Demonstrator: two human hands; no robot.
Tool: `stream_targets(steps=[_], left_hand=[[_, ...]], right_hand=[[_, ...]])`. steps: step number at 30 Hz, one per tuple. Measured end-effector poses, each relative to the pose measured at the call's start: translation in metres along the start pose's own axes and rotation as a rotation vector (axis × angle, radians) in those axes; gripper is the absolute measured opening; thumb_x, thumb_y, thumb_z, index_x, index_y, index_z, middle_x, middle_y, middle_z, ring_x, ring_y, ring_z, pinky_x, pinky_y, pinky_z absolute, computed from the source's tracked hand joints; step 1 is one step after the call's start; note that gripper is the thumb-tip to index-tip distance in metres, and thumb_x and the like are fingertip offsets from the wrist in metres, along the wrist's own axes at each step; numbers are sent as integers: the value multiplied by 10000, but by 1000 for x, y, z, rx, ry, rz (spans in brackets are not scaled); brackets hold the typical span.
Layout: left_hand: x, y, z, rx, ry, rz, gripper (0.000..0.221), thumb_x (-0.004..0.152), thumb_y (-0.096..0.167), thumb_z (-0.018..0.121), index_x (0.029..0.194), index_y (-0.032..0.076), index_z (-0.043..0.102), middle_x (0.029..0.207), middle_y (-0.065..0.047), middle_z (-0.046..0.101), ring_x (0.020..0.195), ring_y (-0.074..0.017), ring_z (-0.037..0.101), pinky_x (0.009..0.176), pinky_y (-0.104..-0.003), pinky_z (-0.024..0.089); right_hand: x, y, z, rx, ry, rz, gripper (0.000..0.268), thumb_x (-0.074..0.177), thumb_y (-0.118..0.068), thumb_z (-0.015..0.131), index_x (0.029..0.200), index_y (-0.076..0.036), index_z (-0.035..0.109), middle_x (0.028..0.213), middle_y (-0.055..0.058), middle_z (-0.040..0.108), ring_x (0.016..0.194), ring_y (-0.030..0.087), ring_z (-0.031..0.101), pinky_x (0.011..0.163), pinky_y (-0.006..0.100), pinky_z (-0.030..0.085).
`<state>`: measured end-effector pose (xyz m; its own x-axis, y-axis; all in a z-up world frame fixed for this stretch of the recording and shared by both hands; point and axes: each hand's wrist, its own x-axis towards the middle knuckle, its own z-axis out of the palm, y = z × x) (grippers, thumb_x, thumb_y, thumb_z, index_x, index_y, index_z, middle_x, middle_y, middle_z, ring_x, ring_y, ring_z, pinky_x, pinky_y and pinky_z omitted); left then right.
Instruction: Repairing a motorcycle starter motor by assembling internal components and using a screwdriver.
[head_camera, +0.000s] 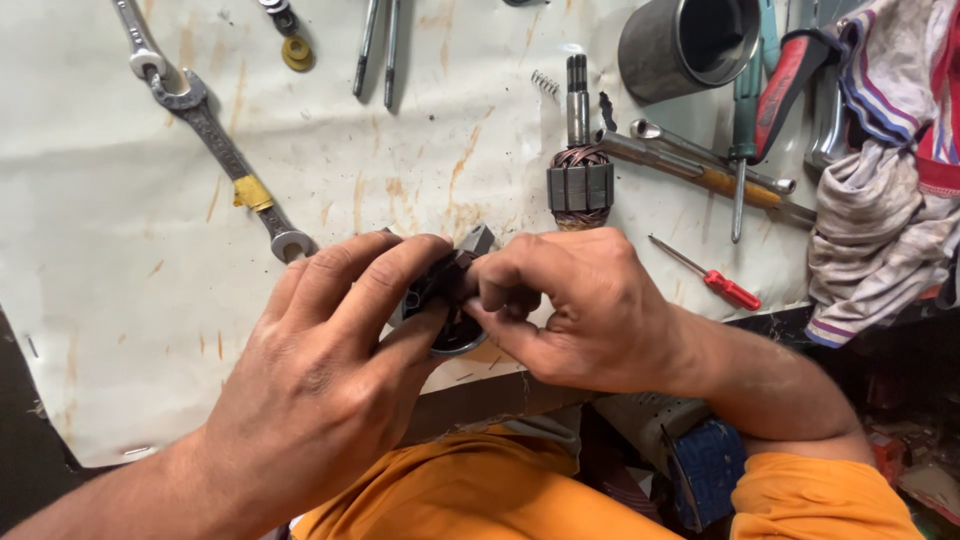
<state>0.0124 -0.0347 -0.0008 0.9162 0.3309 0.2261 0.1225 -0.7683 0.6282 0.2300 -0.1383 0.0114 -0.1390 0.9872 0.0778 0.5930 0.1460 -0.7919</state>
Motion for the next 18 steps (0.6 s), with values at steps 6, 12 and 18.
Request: stream_targets(steps=[6, 12, 18], left_hand=[[3, -1, -3, -34, 12, -13, 264, 784, 107, 707, 1018, -11, 736, 1340, -198, 597, 1232, -376, 555, 921, -487, 487], [1, -2, -2, -45, 37, -12, 242, 808, 119, 711, 1013, -6, 739, 1339, -193, 598, 1242, -367, 553, 942, -488, 478], [-1, -3, -2, -23, 41, -16, 264, 757, 89, 688, 999, -2, 743, 1336, -196, 597, 1259, -379, 546, 960, -502, 471]], right_hand=[[-1, -11, 5, -98, 109, -58, 235, 919, 18, 797, 1024, -28, 592, 962, 98, 724, 783, 194, 737, 690, 279, 596], [-1, -25, 12, -71, 145, 35, 292, 812, -36, 868, 959, -38, 615, 984, 102, 749, 640, 113, 673, 574, 238, 559], [-16, -23, 33, 34, 282, 237, 312, 843, -1, 860, 1005, -43, 597, 986, 46, 774, 580, 8, 578, 527, 182, 483]])
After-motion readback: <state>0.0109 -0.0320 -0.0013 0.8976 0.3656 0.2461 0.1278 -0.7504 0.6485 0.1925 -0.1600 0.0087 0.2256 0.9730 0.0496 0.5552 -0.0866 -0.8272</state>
